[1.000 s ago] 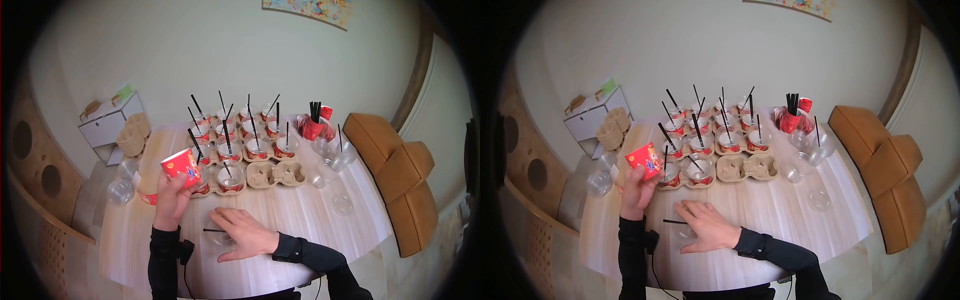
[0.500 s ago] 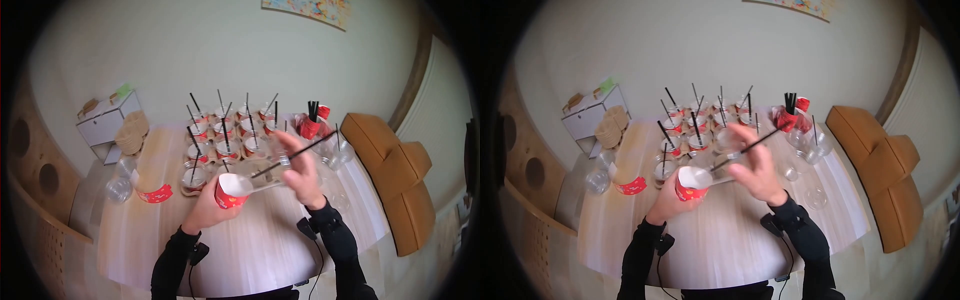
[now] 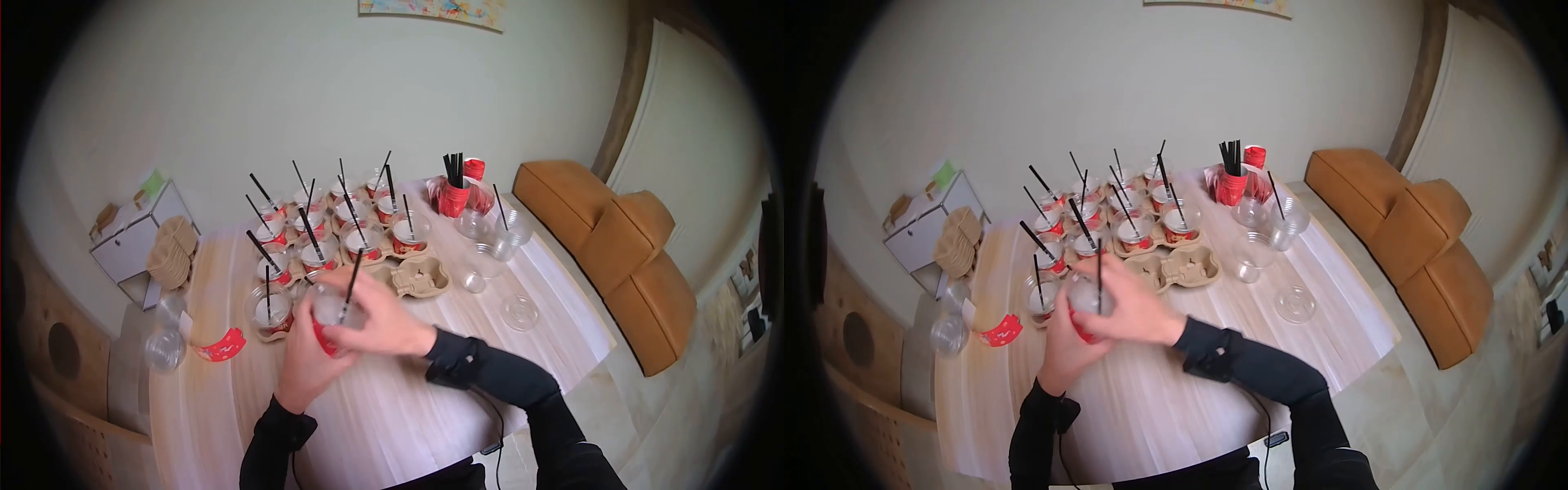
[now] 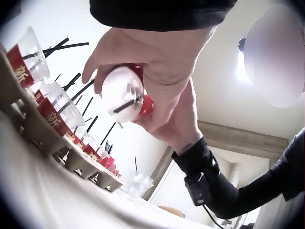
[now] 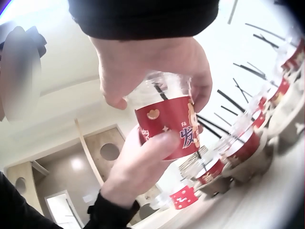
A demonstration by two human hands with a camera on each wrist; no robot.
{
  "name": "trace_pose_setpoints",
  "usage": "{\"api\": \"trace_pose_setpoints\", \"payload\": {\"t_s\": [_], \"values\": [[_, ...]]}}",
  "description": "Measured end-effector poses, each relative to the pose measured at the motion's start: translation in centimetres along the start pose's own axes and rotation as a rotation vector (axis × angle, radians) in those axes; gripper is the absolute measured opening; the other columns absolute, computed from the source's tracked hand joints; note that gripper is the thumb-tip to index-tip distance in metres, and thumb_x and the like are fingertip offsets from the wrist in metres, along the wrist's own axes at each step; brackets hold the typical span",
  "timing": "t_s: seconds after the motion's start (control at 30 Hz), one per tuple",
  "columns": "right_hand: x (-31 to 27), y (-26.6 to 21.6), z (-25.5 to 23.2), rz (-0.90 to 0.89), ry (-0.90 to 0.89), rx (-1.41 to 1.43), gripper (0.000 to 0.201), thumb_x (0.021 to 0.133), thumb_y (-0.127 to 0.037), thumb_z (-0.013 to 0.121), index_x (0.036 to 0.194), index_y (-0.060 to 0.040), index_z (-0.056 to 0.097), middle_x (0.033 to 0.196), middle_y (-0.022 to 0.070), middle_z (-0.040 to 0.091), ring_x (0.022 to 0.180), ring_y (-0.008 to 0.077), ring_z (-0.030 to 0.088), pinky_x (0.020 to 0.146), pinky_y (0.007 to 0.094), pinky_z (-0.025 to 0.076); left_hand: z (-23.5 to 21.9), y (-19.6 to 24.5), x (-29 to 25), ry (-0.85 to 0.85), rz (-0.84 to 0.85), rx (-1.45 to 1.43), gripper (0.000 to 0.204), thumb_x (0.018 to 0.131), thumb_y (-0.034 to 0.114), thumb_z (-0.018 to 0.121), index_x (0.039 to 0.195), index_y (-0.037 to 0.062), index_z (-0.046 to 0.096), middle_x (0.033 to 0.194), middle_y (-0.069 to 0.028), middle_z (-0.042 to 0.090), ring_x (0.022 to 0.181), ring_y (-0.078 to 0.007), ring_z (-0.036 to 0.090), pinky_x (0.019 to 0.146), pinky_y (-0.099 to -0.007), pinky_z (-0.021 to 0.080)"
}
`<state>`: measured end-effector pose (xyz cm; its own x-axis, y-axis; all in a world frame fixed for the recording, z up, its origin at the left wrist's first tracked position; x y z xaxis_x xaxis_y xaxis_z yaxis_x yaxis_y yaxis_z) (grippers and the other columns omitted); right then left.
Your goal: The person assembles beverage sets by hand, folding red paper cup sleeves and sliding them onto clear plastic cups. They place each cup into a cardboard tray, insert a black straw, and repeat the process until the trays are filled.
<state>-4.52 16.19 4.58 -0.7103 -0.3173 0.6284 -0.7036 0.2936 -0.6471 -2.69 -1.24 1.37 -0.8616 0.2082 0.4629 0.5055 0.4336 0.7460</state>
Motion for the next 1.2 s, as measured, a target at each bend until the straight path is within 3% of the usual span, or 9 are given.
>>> {"api": "trace_pose_setpoints", "payload": {"t_s": [0.07, 0.1, 0.17, 0.4, 0.63, 0.7, 0.9, 1.13, 1.2], "values": [[0.9, 1.3, -3.0, 0.085, -0.089, -0.063, 0.069, 0.078, -0.031, 0.077, 0.139, -0.0077, 0.052, 0.129, 0.015, 0.057, 0.117, 0.0273, 0.057, 0.093, 0.0398, 0.05, -0.4, 1.5, -0.1, 0.039, 0.143, 0.041, 0.101, 0.067, 0.024, 0.09, 0.145, -0.005, 0.033, 0.13, -0.0254, 0.054, 0.121, -0.036, 0.056, 0.097, -0.0427, 0.047], [1.6, 2.6, -4.2, -0.006, -0.036, -0.144, 0.068, 0.078, -0.031, 0.077, 0.138, -0.0088, 0.054, 0.125, 0.0139, 0.059, 0.108, 0.0255, 0.061, 0.083, 0.0365, 0.052, -0.7, 1.1, -0.1, 0.053, 0.129, 0.04, 0.101, 0.067, 0.024, 0.09, 0.145, -0.005, 0.033, 0.13, -0.0254, 0.054, 0.121, -0.036, 0.056, 0.097, -0.0427, 0.047], [2.8, 3.8, -6.8, 0.092, -0.071, -0.316, 0.069, 0.079, -0.035, 0.076, 0.138, -0.007, 0.054, 0.125, 0.0166, 0.057, 0.114, 0.0296, 0.058, 0.091, 0.0375, 0.051, -1.1, 0.0, 0.1, -0.021, 0.064, 0.002, 0.106, 0.07, 0.015, 0.088, 0.154, 0.0004, 0.025, 0.148, -0.0223, 0.044, 0.132, -0.0325, 0.05, 0.11, -0.0422, 0.04], [1.4, 12.3, -5.0, 0.054, -0.217, -0.465, 0.077, 0.079, -0.046, 0.074, 0.14, -0.0031, 0.052, 0.131, 0.0258, 0.05, 0.123, 0.0412, 0.05, 0.106, 0.045, 0.042, -1.1, 0.6, 0.2, -0.015, 0.126, 0.081, 0.074, 0.077, 0.012, 0.08, 0.14, -0.0048, 0.045, 0.127, -0.0191, 0.057, 0.119, -0.0288, 0.057, 0.101, -0.0386, 0.045], [0.0, 13.3, -2.7, -0.028, -0.244, -0.645, 0.08, 0.081, -0.052, 0.07, 0.136, 0.0024, 0.049, 0.135, 0.0265, 0.046, 0.119, 0.0446, 0.047, 0.103, 0.0503, 0.042, -0.9, 0.8, 0.3, -0.075, 0.167, 0.085, 0.065, 0.076, 0.01, 0.079, 0.133, -0.0034, 0.051, 0.124, -0.0168, 0.058, 0.112, -0.0278, 0.059, 0.098, -0.0363, 0.046], [-0.1, 13.2, -2.8, -0.012, -0.256, -0.645, 0.082, 0.081, -0.052, 0.07, 0.139, 0.0009, 0.047, 0.138, 0.0275, 0.045, 0.122, 0.0461, 0.046, 0.104, 0.0506, 0.042, -0.8, 0.8, 0.2, -0.103, 0.118, 0.107, 0.064, 0.077, 0.012, 0.078, 0.132, -0.0061, 0.051, 0.127, -0.0211, 0.057, 0.117, -0.0353, 0.058, 0.099, -0.0393, 0.046], [-0.2, 11.7, -8.3, -0.063, -0.129, -0.561, 0.086, 0.081, -0.051, 0.07, 0.146, -0.0029, 0.042, 0.142, 0.0282, 0.042, 0.129, 0.0456, 0.044, 0.106, 0.0508, 0.04, -1.0, 1.2, 0.1, -0.125, 0.119, 0.113, 0.063, 0.077, 0.011, 0.077, 0.132, -0.0048, 0.051, 0.128, -0.0213, 0.057, 0.118, -0.0353, 0.057, 0.101, -0.0393, 0.046], [-5.2, 13.2, -19.6, 0.581, -0.436, -0.938, 0.094, 0.068, -0.054, 0.078, 0.144, -0.0066, 0.049, 0.131, 0.0253, 0.052, 0.126, 0.04, 0.05, 0.105, 0.0535, 0.041, -0.8, 1.5, 0.2, -0.216, 0.16, 0.065, 0.059, 0.079, 0.011, 0.076, 0.13, -0.0056, 0.053, 0.131, -0.0212, 0.056, 0.122, -0.0356, 0.056, 0.103, -0.0391, 0.044], [-6.4, 14.4, -20.7, 0.587, -0.419, -0.87, 0.092, 0.068, -0.051, 0.078, 0.143, -0.0051, 0.05, 0.128, 0.0256, 0.054, 0.122, 0.0403, 0.053, 0.104, 0.0509, 0.044, -0.4, 1.8, 0.0, -0.226, 0.167, 0.065, 0.059, 0.078, 0.011, 0.076, 0.13, -0.006, 0.053, 0.131, -0.0213, 0.056, 0.123, -0.0359, 0.055, 0.104, -0.0392, 0.044]]}}
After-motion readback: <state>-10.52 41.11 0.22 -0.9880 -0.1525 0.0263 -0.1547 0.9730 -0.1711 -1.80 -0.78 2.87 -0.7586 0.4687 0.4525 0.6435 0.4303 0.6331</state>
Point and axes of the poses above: each hand's wrist, its own x-axis towards the middle knuckle, its own z-axis out of the palm, y = z × x, the point moved 1 cm from there along x, towards the middle knuckle
